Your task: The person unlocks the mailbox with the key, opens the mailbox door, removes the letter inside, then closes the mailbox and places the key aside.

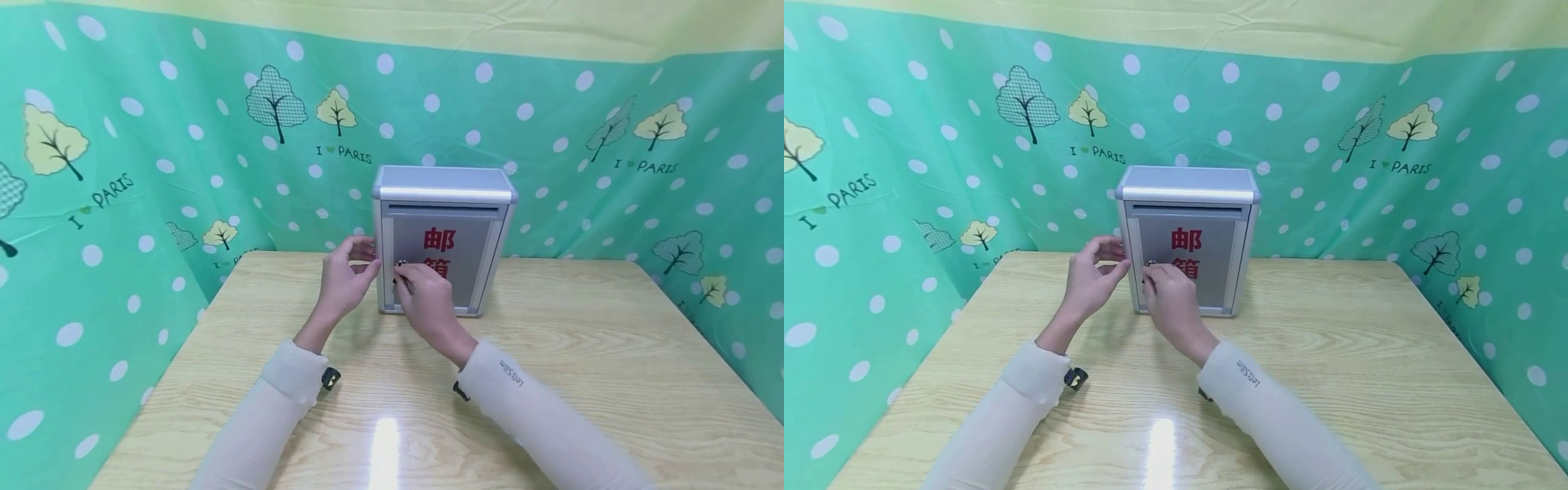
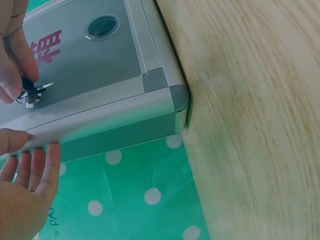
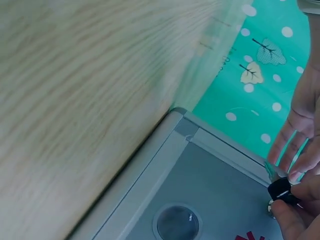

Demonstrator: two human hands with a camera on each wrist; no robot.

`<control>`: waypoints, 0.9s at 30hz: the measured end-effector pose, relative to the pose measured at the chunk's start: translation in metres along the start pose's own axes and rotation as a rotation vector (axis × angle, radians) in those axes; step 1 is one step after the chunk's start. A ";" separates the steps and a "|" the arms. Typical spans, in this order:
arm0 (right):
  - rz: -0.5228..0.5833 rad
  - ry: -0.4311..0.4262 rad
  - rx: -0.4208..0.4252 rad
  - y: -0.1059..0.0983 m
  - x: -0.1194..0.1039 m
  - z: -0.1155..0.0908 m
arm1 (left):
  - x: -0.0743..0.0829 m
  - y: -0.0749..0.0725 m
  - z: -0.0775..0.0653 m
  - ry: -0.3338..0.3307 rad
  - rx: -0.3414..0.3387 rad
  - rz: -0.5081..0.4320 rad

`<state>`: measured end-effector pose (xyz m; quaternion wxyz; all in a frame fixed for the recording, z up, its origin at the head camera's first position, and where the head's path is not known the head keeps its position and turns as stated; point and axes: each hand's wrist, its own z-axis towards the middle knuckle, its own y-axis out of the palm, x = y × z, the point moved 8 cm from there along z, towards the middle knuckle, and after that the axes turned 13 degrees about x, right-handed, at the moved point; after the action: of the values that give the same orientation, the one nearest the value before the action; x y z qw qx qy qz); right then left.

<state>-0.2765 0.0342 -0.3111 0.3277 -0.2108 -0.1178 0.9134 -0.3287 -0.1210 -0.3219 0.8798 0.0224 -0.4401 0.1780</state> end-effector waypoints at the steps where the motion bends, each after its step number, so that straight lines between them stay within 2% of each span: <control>1: 0.018 0.020 0.011 0.000 0.002 0.000 | 0.000 0.000 0.000 0.000 -0.001 -0.001; 12: 0.188 0.217 0.097 -0.003 0.018 -0.002 | -0.001 0.001 0.000 -0.009 -0.003 0.000; 21: 0.277 0.319 0.097 -0.002 0.030 -0.005 | -0.001 0.003 0.001 -0.029 -0.001 0.016; 24: 0.311 0.346 0.094 -0.001 0.034 -0.006 | 0.003 0.004 0.000 -0.034 -0.003 0.024; 27: 0.333 0.360 0.090 0.000 0.036 -0.006 | 0.015 0.002 -0.002 -0.036 -0.005 0.020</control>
<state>-0.2984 0.0580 -0.3278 0.1975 -0.3718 0.0194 0.9068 -0.3192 -0.1143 -0.3113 0.8700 0.0190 -0.4566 0.1853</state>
